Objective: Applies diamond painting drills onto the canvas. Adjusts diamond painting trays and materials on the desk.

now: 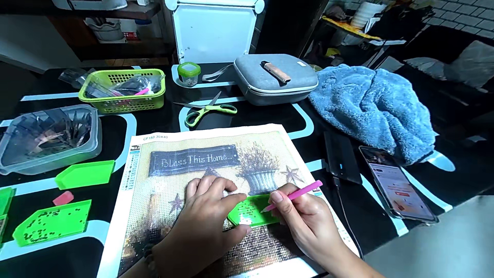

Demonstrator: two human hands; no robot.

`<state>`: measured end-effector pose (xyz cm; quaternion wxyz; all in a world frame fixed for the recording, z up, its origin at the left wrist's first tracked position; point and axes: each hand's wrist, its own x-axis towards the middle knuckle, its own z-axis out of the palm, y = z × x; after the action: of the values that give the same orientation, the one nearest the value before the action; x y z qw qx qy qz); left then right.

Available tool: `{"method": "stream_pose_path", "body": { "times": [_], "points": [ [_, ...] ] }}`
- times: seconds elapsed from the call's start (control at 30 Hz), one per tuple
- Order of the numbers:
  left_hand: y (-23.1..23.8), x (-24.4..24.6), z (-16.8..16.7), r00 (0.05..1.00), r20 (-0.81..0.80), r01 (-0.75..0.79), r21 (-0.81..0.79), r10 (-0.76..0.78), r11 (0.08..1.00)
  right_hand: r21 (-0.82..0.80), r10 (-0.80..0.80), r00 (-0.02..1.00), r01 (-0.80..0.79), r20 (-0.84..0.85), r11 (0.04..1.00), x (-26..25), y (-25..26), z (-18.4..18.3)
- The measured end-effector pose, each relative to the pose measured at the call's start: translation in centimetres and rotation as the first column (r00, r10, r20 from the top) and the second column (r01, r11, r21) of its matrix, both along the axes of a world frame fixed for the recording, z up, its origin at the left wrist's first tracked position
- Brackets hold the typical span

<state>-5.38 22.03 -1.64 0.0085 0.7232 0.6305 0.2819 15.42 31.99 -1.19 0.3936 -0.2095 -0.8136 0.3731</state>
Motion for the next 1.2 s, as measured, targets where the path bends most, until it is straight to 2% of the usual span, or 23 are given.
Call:
{"method": "stream_pose_path", "body": {
  "times": [0.33, 0.53, 0.6, 1.0, 1.2],
  "points": [
    [0.1, 0.1, 0.8, 0.997, 0.067, -0.018, -0.107, 0.025, 0.994, 0.002, 0.002, 1.0, -0.002, 0.004, 1.0, 0.0, 0.1, -0.1],
    [0.1, -0.2, 0.3, 0.998, 0.068, 0.008, -0.072, -0.003, 0.997, -0.277, -0.027, 0.996, 0.001, -0.09, 0.961, 1.0, -0.7, 0.6],
    [0.1, -0.1, 0.2, 0.997, 0.072, 0.011, -0.063, -0.007, 0.998, -0.291, -0.016, 0.995, -0.013, -0.099, 0.956, 1.3, -1.1, 0.3],
    [0.0, -0.1, 0.1, 0.998, 0.061, 0.007, -0.051, -0.004, 0.999, -0.124, 0.006, 0.999, -0.011, -0.035, 0.992, 1.4, -1.5, -0.8],
    [0.1, 0.0, 0.2, 0.998, 0.062, 0.0, -0.056, 0.003, 0.998, 0.137, 0.007, 0.997, -0.017, 0.073, 0.99, 1.8, -1.6, -0.8]
  ]
}}
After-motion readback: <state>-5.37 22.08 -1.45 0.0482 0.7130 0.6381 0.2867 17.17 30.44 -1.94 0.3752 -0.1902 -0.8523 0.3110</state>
